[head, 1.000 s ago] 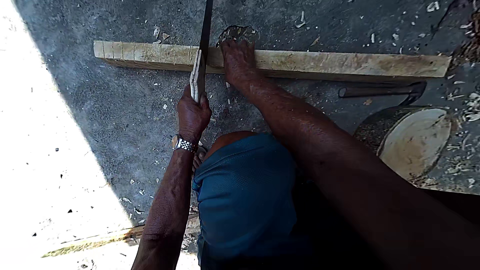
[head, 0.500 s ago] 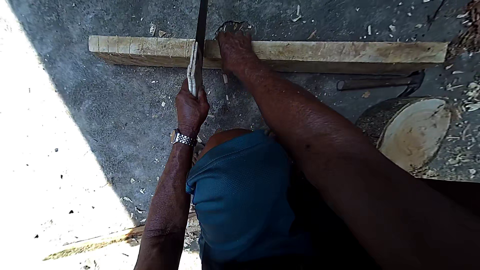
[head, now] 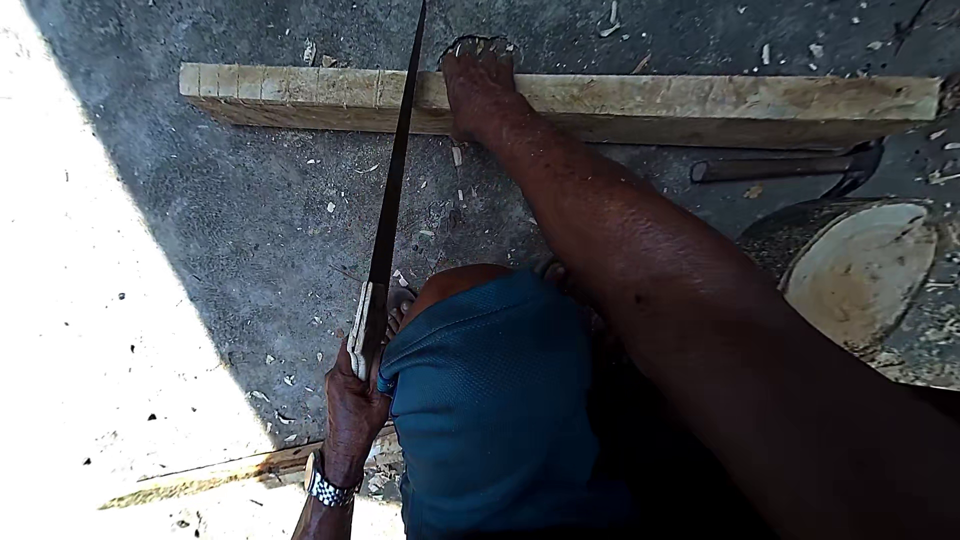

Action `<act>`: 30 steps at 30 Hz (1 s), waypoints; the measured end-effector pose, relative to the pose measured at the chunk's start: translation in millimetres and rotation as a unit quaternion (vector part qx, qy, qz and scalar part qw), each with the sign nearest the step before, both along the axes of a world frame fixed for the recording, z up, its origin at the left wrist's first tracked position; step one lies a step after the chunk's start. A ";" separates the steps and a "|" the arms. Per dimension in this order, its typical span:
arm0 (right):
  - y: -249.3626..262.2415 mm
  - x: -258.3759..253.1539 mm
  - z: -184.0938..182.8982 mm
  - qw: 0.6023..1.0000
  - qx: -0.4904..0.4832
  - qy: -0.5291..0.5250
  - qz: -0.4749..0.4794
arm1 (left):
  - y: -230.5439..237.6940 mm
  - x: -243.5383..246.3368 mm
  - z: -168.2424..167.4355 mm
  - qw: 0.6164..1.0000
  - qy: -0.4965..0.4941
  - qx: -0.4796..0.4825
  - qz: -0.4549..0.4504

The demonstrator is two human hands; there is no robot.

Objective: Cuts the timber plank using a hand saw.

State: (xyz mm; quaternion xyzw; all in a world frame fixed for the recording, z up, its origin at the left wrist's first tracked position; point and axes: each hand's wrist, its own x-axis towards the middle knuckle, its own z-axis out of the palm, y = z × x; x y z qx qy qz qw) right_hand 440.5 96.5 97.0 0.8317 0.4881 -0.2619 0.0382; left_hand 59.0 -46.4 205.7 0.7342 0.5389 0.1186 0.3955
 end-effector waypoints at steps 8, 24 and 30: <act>-0.6 -2.6 -1.6 1.000 0.018 -0.008 -0.004 | 123.1 162.2 -69.8 0.999 0.012 -0.007 -0.039; 4.6 0.4 1.8 1.000 -0.013 -0.010 -0.008 | 127.8 159.8 -69.3 0.999 0.000 -0.011 -0.041; -0.8 -0.1 -1.2 1.000 0.011 0.004 -0.011 | 79.8 95.3 -54.2 0.999 0.022 -0.002 -0.046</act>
